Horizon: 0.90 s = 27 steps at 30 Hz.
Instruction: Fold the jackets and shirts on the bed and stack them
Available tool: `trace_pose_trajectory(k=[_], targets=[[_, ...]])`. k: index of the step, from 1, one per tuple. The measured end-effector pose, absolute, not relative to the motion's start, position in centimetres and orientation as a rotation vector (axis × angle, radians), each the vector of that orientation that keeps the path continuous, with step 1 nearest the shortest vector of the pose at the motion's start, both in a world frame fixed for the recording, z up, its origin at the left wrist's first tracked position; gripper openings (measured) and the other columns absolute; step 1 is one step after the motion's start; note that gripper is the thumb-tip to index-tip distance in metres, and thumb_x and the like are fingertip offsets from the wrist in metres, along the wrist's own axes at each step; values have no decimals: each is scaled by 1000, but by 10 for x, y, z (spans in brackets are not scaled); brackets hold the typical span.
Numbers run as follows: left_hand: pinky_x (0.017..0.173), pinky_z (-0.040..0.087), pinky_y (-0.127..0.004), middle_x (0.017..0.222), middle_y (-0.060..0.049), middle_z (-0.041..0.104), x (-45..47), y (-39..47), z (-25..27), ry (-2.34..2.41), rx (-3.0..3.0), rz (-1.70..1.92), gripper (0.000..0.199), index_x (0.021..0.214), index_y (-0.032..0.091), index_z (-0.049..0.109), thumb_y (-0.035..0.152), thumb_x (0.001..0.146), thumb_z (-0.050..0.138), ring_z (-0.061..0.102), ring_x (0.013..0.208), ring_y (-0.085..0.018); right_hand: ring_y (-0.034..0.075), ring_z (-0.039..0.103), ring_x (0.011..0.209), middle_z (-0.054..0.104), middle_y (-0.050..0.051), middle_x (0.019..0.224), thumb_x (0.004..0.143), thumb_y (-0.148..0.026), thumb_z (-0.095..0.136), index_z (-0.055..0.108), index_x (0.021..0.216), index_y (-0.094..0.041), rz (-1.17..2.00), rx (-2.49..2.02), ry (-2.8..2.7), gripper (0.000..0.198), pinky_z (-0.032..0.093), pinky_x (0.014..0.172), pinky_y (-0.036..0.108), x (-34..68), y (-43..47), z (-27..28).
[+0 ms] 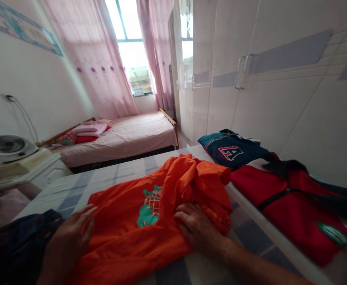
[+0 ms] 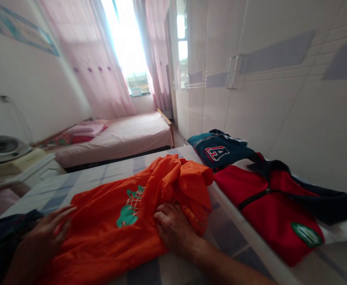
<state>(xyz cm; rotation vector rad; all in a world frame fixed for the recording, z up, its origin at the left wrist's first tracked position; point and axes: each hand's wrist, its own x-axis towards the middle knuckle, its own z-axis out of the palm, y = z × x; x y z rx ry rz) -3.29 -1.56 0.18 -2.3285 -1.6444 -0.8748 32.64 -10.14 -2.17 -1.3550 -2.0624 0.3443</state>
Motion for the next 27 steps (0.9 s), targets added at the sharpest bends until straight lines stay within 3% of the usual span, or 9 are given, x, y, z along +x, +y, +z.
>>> trace_pose_trajectory(k=[7,13,21,27], targets=[[98,41,-35,118,-8,61,120,27,48,-1665,-2876,-1023,39,111,20,63,40,84,44,58,109,-23,17,49,108,59,0,112,84,-12,51,59,101,-25,393,-1342,-2058,22,29,99,35,327,-101,-24],[80,47,-29,92,-8,71,216,75,37,-1783,-3054,-1030,35,101,16,67,37,81,49,64,92,-23,15,49,109,60,-1,113,83,-15,54,59,102,-24,404,-1363,-2018,22,28,101,31,327,-103,-25],[57,47,-26,73,-7,70,260,99,37,-2060,-3054,-1347,29,89,13,66,33,70,60,64,69,-19,18,51,105,61,1,112,82,-23,56,61,101,-23,321,-1376,-2101,20,33,98,33,326,-94,-40],[62,50,-28,75,-5,70,247,76,72,-2050,-3181,-1777,38,95,11,65,29,61,64,64,64,-17,16,53,103,61,3,111,84,-16,49,61,102,-22,261,-1173,-2127,22,35,97,31,325,-99,-34]])
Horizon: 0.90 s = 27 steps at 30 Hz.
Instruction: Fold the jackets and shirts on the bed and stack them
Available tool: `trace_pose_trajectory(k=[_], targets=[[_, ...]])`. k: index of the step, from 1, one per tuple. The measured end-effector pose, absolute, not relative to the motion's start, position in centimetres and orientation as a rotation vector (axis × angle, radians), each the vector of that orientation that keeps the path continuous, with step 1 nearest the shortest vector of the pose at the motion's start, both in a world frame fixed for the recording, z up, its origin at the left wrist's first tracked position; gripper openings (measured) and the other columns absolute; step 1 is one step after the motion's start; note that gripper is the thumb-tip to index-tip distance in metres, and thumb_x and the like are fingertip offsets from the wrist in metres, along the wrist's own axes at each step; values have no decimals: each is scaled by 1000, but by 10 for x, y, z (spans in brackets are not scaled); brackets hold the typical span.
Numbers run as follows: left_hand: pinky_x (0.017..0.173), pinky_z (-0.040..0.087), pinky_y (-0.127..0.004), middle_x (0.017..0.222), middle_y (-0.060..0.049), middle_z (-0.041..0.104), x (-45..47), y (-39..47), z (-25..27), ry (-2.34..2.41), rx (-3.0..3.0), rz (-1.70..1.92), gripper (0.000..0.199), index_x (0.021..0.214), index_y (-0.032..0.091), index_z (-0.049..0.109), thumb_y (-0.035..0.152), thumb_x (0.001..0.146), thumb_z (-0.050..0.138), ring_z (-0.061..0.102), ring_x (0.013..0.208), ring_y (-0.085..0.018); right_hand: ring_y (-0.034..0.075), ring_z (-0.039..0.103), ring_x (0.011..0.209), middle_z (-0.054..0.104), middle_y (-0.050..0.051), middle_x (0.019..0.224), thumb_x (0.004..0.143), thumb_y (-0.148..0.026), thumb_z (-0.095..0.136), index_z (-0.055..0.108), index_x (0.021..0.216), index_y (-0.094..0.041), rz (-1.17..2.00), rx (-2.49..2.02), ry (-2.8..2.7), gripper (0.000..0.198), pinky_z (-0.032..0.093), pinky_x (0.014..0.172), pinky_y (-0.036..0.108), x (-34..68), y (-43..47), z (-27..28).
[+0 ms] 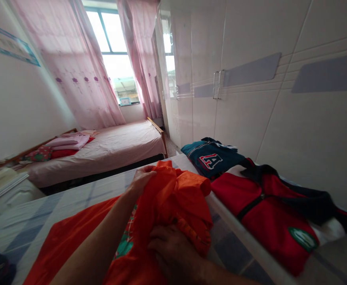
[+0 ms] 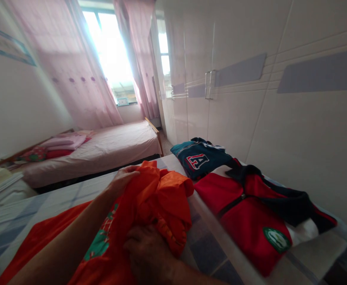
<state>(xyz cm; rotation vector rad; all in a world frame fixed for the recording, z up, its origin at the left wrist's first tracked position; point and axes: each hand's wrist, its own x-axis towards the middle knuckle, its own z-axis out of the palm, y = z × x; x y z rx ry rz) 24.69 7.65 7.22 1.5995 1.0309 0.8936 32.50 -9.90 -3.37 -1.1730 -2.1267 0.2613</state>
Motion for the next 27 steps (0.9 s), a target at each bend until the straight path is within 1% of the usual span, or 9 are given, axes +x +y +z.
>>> trace_pose_trajectory(k=[5,9,11,15,18,20,22,24,27], targets=[[70,50,-24,83,-1,69,186,50,120,796,1478,1060,43,100,16,65,21,57,68,63,73,-14,14,55,99,63,3,106,85,-14,47,62,101,-20,427,-1008,-2180,23,42,92,26,322,-109,-23],[70,52,-26,76,-1,65,107,23,112,736,1356,1238,18,74,18,64,29,61,71,61,71,-15,15,58,97,65,4,103,85,-12,47,64,99,-19,574,-1052,-2169,23,45,91,26,321,-111,-20],[69,53,-29,75,-3,66,68,5,90,929,1294,1216,22,70,18,62,34,59,74,62,73,-18,16,58,99,64,4,105,84,-10,45,64,101,-19,592,-1069,-2163,27,46,91,26,321,-112,-18],[62,54,-29,77,-5,68,13,-35,44,1500,990,1025,35,88,16,64,26,57,75,65,69,-19,16,58,102,62,6,110,84,-9,44,64,103,-20,625,-1073,-2164,29,46,93,27,321,-114,-18],[66,55,-29,84,-7,70,-3,-56,29,1614,918,1074,36,97,16,63,29,64,70,67,73,-19,16,58,103,62,5,111,85,-9,45,64,104,-23,629,-1082,-2176,30,47,93,28,322,-115,-19],[71,54,-30,96,-10,69,-5,-64,28,1643,1108,1066,40,100,15,63,43,73,63,67,86,-22,16,59,103,62,5,111,84,-9,46,63,104,-23,599,-1094,-2191,30,48,92,30,322,-114,-20],[77,52,-33,104,-12,66,-1,-67,31,1766,1403,979,51,105,15,62,56,74,56,64,94,-25,17,60,102,63,6,111,84,-10,46,63,103,-23,561,-1109,-2213,29,49,90,31,322,-113,-20],[83,49,-35,107,-12,65,6,-69,33,1936,1701,833,57,109,15,61,60,74,53,63,95,-26,18,61,100,64,6,110,85,-11,46,63,103,-23,520,-1116,-2234,28,51,88,31,322,-112,-20],[85,44,-37,105,-12,65,15,-74,33,2142,1911,598,54,113,18,59,58,78,47,62,94,-28,17,63,96,66,5,106,87,-13,45,64,100,-23,482,-1088,-2271,25,52,84,29,325,-115,-17]])
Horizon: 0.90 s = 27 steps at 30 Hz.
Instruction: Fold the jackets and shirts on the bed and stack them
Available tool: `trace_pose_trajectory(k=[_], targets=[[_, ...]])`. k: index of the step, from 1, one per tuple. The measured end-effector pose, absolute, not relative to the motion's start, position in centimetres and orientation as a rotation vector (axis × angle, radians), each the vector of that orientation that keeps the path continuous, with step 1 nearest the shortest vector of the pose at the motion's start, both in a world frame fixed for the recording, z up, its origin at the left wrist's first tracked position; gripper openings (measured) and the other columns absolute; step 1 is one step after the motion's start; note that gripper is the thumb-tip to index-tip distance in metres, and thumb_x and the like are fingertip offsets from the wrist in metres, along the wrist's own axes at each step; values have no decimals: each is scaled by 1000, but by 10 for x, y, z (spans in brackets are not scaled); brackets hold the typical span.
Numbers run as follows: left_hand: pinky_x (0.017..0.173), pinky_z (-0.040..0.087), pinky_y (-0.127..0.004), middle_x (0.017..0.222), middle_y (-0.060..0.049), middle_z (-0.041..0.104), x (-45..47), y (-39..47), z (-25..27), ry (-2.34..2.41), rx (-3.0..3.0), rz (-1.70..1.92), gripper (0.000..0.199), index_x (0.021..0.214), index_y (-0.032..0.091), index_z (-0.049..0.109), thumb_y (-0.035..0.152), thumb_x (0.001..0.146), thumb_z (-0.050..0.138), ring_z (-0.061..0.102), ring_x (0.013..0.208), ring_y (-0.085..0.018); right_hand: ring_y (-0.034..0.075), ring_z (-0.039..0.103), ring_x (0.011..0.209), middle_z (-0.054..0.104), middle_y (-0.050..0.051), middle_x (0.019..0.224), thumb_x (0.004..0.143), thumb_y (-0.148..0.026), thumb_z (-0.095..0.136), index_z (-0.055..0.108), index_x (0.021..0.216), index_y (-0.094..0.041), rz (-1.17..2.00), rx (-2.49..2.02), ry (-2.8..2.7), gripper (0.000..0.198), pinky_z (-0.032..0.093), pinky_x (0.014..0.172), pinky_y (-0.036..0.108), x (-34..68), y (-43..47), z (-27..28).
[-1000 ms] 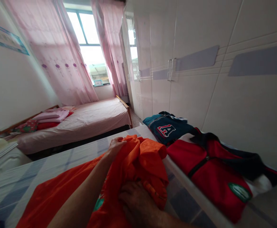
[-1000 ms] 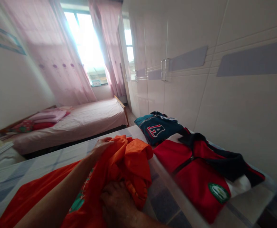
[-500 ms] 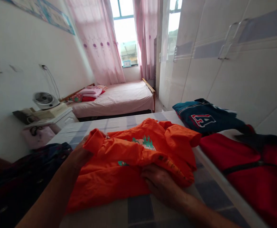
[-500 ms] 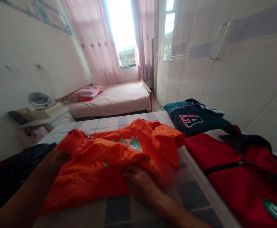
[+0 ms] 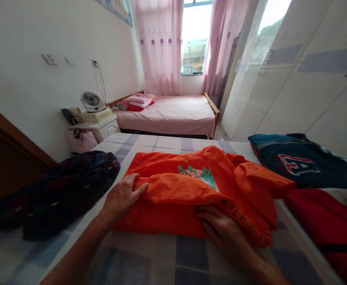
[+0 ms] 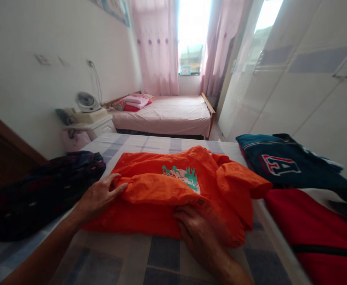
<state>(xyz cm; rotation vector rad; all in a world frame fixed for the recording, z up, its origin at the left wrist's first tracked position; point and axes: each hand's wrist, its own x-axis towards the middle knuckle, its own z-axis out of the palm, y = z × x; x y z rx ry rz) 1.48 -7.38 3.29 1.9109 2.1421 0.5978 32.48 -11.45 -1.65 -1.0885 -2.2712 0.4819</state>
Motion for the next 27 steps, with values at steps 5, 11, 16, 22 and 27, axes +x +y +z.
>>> trace_pose_trajectory(k=[5,11,16,22,27], targets=[[80,44,-34,89,-7,67,17,-76,29,2070,1814,686,49,117,18,58,47,78,51,62,85,-24,15,62,99,66,4,106,86,-9,46,56,112,-25,180,-876,-2269,32,50,83,25,336,-127,-1],[61,46,-23,82,-1,61,8,-89,44,1593,1373,1238,45,109,18,62,40,70,64,58,71,-15,31,50,117,57,13,122,83,-28,53,50,122,-21,-329,-1312,-2034,40,39,95,50,361,-113,9],[63,49,-23,97,-5,64,-1,-110,40,1648,1221,1229,53,110,19,64,46,65,70,61,77,-16,17,61,83,60,6,96,88,-25,43,56,83,-24,59,-1363,-2212,14,50,71,29,378,-104,5],[61,49,-23,86,-2,68,-1,-121,32,1641,1069,1320,55,109,19,65,45,62,72,62,72,-16,14,58,74,59,4,82,90,-22,40,53,72,-23,143,-1259,-2288,22,47,68,26,380,-108,8],[70,51,-29,85,-5,70,-4,-121,17,1830,1300,1172,44,103,16,68,42,67,64,64,75,-20,15,58,69,60,3,80,85,-19,43,59,86,-25,219,-1293,-2422,17,48,65,27,379,-107,8]])
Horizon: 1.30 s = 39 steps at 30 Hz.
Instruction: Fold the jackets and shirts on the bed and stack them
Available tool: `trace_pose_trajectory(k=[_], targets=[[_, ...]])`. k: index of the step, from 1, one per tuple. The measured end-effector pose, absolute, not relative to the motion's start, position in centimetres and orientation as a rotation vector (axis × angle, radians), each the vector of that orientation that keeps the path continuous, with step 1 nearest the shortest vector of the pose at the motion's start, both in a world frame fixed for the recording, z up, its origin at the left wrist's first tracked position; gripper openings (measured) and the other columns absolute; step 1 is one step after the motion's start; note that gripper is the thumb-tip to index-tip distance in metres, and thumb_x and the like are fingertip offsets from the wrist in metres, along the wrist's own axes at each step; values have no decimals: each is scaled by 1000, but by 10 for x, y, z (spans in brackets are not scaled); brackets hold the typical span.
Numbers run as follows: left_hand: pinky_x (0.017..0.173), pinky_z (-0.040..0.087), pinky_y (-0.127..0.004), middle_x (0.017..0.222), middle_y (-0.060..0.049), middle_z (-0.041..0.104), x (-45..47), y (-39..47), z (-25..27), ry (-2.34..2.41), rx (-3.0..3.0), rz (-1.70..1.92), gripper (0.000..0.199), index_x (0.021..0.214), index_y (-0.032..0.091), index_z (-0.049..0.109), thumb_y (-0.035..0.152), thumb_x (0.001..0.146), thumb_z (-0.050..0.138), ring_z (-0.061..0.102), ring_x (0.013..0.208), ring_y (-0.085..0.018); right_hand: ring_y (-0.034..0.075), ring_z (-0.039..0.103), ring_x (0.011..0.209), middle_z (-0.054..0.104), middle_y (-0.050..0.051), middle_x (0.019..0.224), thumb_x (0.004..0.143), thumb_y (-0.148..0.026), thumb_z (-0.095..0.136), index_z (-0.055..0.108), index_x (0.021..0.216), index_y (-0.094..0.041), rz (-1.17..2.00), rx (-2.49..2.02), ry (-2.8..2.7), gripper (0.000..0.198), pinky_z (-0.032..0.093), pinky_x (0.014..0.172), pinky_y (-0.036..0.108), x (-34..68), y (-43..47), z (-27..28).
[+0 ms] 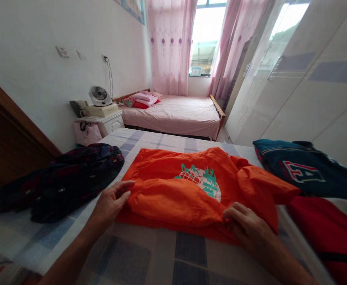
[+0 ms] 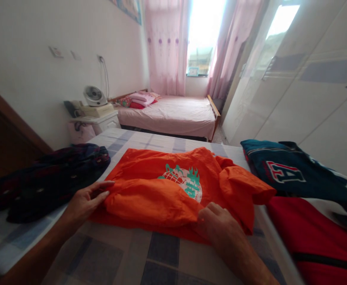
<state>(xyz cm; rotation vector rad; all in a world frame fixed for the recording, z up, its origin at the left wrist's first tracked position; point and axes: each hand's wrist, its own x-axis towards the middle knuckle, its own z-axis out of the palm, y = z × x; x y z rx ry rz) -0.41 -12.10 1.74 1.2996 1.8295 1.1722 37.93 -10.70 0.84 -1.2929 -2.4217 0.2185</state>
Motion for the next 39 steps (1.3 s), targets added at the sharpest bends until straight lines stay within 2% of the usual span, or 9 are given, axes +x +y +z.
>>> trace_pose_trajectory(k=[4,10,13,15,18,22,25,33,39], targets=[[85,49,-34,110,-8,67,-4,-120,4,1939,1504,1086,44,105,17,67,43,72,55,64,94,-24,18,61,78,61,4,87,78,-30,57,58,85,-23,152,-1450,-2295,10,49,66,30,384,-109,16],[74,53,-34,106,-10,64,-6,-120,3,2027,1569,1003,45,111,16,63,42,77,49,65,81,-22,15,58,67,58,1,78,73,-30,61,54,74,-22,291,-1552,-2308,11,47,58,26,391,-113,32],[89,49,-36,116,-10,57,5,-128,13,2139,1863,1217,34,109,18,62,35,82,49,61,98,-23,15,59,74,58,2,82,77,-27,58,55,69,-21,386,-1495,-2336,10,47,65,27,387,-115,37],[99,43,-36,117,-8,57,18,-134,20,2002,2176,1270,26,106,20,63,29,86,49,56,108,-21,16,59,80,58,3,87,79,-25,56,59,72,-22,467,-1455,-2373,9,47,70,28,384,-116,38],[103,41,-36,120,-7,59,40,-135,21,1623,2530,1053,25,106,21,65,23,90,45,52,118,-20,18,57,85,58,4,88,82,-23,55,63,79,-23,454,-1498,-2392,8,46,75,31,382,-117,34],[106,38,-42,136,-11,51,53,-121,-3,1577,2647,714,36,120,17,60,32,92,43,38,132,-26,20,55,89,58,4,90,80,-20,58,62,83,-23,332,-1582,-2421,5,45,78,35,378,-118,23],[106,37,-43,140,-13,46,53,-114,-20,1652,2617,614,44,127,16,55,38,92,40,35,134,-27,21,54,88,58,5,91,81,-18,57,61,81,-21,238,-1638,-2482,5,44,80,37,373,-119,16],[106,37,-44,140,-13,46,52,-115,-26,1667,2650,592,45,129,16,53,37,93,39,38,132,-26,22,53,86,59,6,86,86,-16,49,60,74,-18,66,-1724,-2565,16,42,79,37,363,-120,14],[106,37,-44,139,-14,46,54,-115,-27,1677,2691,542,45,129,15,53,37,93,37,37,133,-26,21,56,86,59,5,91,88,-17,49,61,85,-21,9,-1746,-2539,13,39,78,37,365,-121,10]])
